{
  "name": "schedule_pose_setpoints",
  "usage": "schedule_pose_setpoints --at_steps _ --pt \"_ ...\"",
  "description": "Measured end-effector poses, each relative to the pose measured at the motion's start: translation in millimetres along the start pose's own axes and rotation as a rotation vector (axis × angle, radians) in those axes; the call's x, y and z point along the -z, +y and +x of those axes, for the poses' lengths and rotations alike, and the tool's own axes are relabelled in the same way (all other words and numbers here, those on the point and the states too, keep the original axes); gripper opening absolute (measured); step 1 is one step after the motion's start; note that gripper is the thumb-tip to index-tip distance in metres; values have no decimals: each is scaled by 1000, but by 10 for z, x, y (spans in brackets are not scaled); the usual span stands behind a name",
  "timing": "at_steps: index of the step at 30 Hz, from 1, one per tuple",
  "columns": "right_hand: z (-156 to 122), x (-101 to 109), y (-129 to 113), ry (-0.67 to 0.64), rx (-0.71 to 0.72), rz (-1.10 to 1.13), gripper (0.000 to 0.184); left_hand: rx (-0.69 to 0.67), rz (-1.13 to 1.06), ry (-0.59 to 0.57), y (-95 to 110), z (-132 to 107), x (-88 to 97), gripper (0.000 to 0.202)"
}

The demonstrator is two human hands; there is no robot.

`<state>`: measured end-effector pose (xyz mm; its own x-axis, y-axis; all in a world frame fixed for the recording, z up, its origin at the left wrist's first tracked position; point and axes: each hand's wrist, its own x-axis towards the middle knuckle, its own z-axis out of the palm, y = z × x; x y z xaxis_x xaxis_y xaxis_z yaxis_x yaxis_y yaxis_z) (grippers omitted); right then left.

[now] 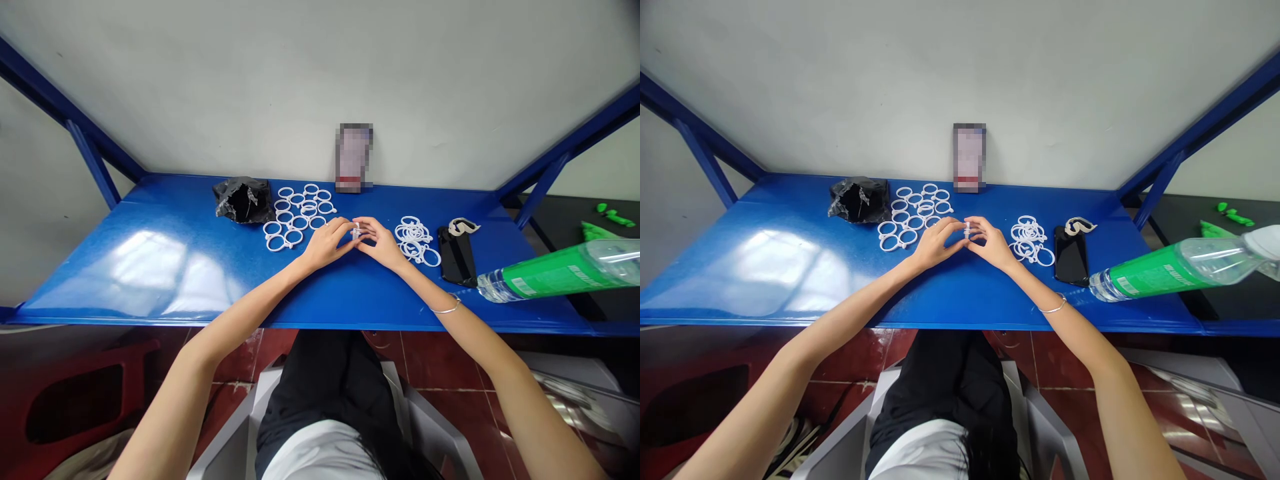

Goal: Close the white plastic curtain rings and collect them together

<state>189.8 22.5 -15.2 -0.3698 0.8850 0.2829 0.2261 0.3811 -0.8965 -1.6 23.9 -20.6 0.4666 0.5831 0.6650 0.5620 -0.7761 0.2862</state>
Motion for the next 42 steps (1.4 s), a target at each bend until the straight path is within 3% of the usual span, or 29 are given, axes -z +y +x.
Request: schedule_pose_setpoints --at_steps 8,12,18,26,32,42 --pt "22 33 -14 16 -150 321 63 196 -272 -3 -37 12 -6 52" --pt "22 40 -75 -19 -194 407 58 249 -324 4 -65 5 -34 51" --pt "24 35 -79 -21 -240 434 54 250 -305 -24 -59 0 -54 50" --pt "42 53 -29 24 -261 467 52 238 -413 -118 -75 -16 -96 74" --pt "60 62 34 60 -269 531 45 230 -501 -115 -79 -37 -157 83" --pt "38 55 56 73 -311 561 42 200 -458 -71 -11 -46 -154 71"
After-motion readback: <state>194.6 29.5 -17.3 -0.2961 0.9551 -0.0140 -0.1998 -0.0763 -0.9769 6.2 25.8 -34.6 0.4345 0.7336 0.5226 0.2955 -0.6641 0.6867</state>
